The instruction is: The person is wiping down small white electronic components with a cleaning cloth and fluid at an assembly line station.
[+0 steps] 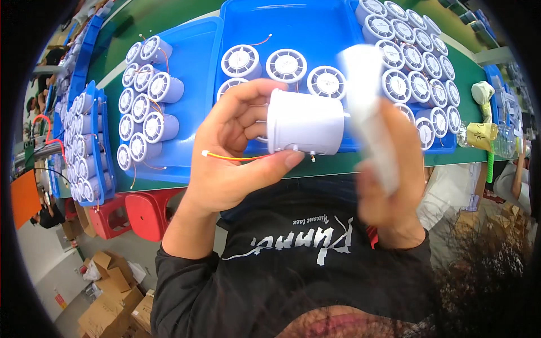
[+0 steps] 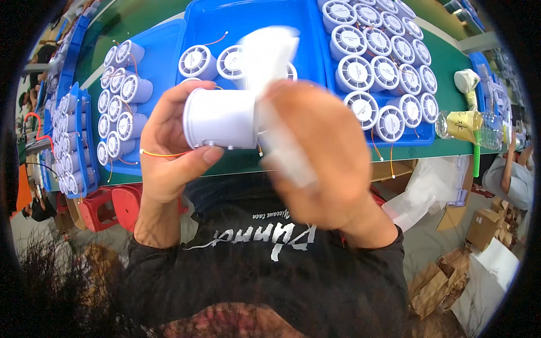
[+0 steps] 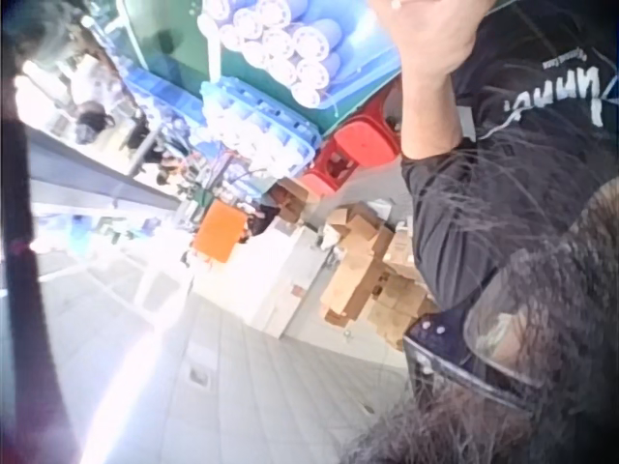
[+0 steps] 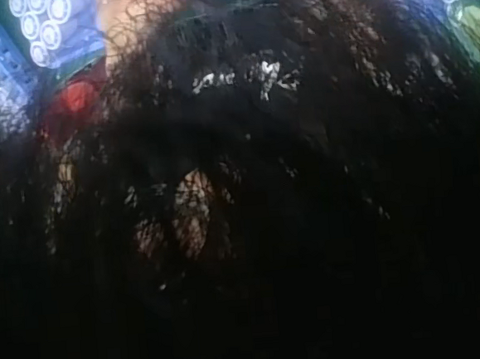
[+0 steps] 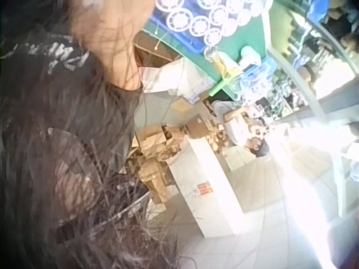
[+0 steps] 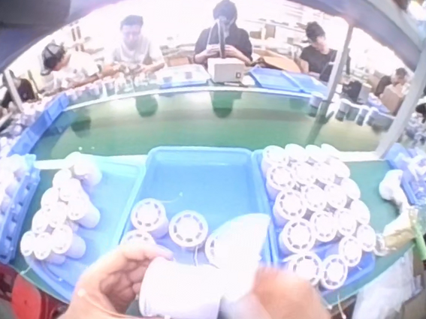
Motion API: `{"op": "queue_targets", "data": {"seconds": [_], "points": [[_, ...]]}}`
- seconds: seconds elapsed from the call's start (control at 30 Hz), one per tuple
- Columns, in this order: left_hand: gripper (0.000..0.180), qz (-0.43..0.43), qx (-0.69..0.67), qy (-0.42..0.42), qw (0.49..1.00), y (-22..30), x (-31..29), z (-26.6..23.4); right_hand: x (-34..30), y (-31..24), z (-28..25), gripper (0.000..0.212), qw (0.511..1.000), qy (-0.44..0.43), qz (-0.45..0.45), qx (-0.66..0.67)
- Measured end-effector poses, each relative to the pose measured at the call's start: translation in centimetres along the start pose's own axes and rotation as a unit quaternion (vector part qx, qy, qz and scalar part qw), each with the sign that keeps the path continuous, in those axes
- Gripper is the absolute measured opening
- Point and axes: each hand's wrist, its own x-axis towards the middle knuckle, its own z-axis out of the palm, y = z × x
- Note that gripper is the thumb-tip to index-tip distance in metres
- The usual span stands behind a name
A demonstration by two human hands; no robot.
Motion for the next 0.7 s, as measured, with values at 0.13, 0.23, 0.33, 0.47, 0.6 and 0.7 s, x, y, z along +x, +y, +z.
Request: {"op": "queue_targets", "data": {"seconds": [0.13,0.23,0.33,0.47,0.6,0.7], "points": [[0.063,-0.014,-0.015,0.038,0.999,-0.6,-0.7,0.5,0.7,-1.2,1.5,0.044,0.98,-0.047,-0.139,-0.133],[0.063,-0.04,0.007,0.03,0.999,-1.3,-0.7,-0.2,1.8,-0.6,2.5,0.041,0.984,-0.031,-0.103,-0.146],[0.063,-0.061,-0.025,0.044,0.997,0.2,-1.5,0.7,0.5,-3.2,1.8,0.041,0.977,-0.022,-0.115,-0.18],[0.062,-0.112,0.015,0.027,0.993,0.9,-1.7,0.3,0.8,-2.5,1.9,0.044,0.979,-0.037,-0.119,-0.161],[0.059,0.125,0.324,-0.093,0.933,2.2,-1.6,-0.5,1.3,-0.6,2.5,0.052,0.993,-0.083,-0.086,-0.004],[0.059,0.176,0.414,-0.204,0.869,3.4,-1.5,-1.6,0.3,0.2,3.3,0.045,0.975,-0.165,-0.046,0.145]]}}
